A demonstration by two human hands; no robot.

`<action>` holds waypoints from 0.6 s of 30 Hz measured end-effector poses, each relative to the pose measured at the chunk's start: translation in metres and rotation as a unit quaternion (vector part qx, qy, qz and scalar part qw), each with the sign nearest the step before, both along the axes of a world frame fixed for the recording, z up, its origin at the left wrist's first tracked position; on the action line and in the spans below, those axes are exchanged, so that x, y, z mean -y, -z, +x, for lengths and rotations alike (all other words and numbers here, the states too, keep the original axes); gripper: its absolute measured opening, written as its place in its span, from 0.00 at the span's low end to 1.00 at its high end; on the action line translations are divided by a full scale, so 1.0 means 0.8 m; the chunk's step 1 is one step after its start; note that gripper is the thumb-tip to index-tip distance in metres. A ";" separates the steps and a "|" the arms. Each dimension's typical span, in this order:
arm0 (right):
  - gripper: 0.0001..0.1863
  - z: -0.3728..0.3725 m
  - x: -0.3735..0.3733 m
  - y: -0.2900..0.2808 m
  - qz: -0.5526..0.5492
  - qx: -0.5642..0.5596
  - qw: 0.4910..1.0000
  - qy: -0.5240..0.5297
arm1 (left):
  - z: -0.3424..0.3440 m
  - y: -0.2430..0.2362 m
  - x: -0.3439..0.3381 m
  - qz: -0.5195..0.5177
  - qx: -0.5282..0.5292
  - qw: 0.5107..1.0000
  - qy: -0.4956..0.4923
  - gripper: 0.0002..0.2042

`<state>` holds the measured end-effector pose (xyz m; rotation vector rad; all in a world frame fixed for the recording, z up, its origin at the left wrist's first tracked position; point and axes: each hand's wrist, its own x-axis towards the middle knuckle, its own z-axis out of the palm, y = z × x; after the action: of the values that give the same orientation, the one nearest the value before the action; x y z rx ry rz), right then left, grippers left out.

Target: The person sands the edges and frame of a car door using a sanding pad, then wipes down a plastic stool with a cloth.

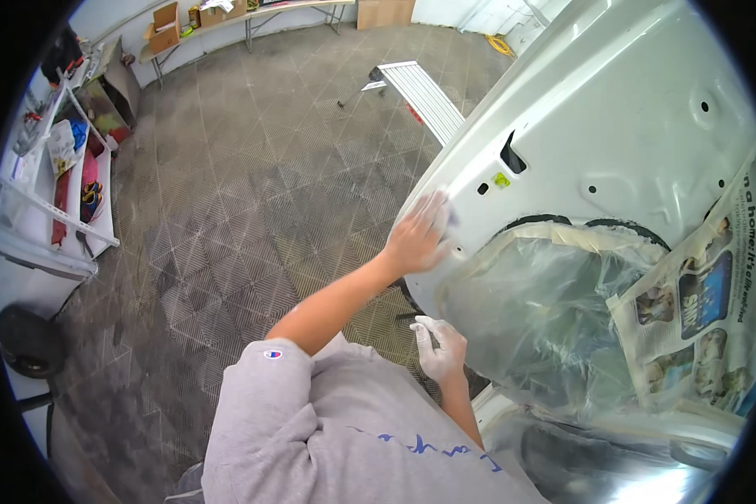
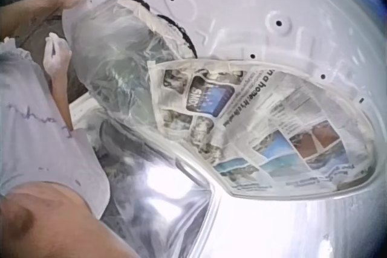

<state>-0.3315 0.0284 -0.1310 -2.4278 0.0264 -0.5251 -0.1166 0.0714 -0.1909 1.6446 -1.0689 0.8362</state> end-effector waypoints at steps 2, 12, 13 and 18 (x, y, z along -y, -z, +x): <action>0.06 0.005 0.002 0.001 0.003 0.001 1.000 0.003 | -0.012 0.022 -0.007 0.012 -0.004 1.000 0.001 0.35; 0.06 0.010 0.004 0.003 0.000 -0.015 1.000 -0.017 | -0.028 0.035 0.007 0.020 -0.051 0.998 -0.035 0.36; 0.06 0.006 0.005 0.004 0.010 -0.020 1.000 0.003 | -0.040 0.057 0.005 0.017 -0.050 0.998 -0.035 0.36; 0.06 -0.014 0.015 0.015 0.033 -0.045 0.998 0.021 | -0.029 0.015 0.018 0.002 -0.048 0.998 -0.034 0.37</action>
<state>-0.3427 0.0167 -0.1428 -2.3888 0.1325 -0.4257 -0.1395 0.0569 -0.2025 1.7147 -0.9534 0.7906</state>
